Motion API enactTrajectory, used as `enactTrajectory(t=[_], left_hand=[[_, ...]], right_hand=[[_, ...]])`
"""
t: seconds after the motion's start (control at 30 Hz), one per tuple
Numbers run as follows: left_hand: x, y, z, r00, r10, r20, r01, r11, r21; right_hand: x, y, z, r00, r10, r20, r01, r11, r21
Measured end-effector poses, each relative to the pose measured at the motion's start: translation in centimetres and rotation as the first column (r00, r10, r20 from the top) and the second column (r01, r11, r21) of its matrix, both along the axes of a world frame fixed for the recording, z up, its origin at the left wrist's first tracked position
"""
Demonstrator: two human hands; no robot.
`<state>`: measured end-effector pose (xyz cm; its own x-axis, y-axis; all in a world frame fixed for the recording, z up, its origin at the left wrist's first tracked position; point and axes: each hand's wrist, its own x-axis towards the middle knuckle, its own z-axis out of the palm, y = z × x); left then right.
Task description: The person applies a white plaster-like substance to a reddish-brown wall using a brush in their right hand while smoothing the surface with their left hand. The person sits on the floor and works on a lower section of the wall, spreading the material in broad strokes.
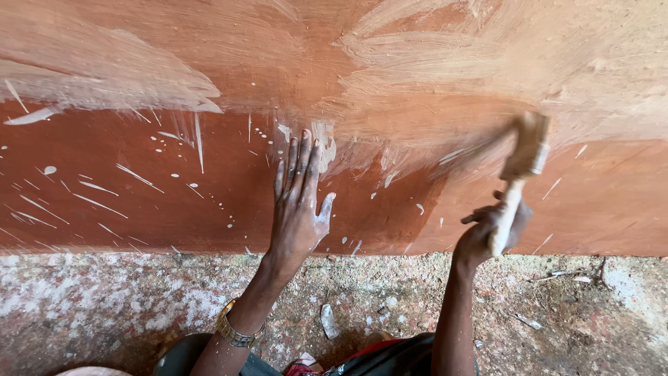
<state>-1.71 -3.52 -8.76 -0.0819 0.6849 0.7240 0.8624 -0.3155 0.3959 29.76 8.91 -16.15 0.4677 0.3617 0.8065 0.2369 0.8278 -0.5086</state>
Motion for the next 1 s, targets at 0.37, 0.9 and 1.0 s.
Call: enactTrajectory(t=[0.37,0.9,1.0], left_hand=[[0.8,0.0,-0.2,1.0,-0.027,0.005,0.027,1.0,0.001],[0.6,0.5,-0.5,0.999,-0.051,0.019,0.051,0.998,0.021],[0.7,0.5,-0.6,0.998,-0.053,0.02,0.053,0.999,0.003]], right_hand=[[-8.6,-3.2,-1.9,0.907,0.421,-0.021,-0.396,0.832,-0.389],[0.4,-0.2,0.4,1.0,-0.005,0.0,0.005,1.0,0.001],[1.9,0.3,0.4,0.992,-0.124,-0.03,0.125,0.992,0.01]])
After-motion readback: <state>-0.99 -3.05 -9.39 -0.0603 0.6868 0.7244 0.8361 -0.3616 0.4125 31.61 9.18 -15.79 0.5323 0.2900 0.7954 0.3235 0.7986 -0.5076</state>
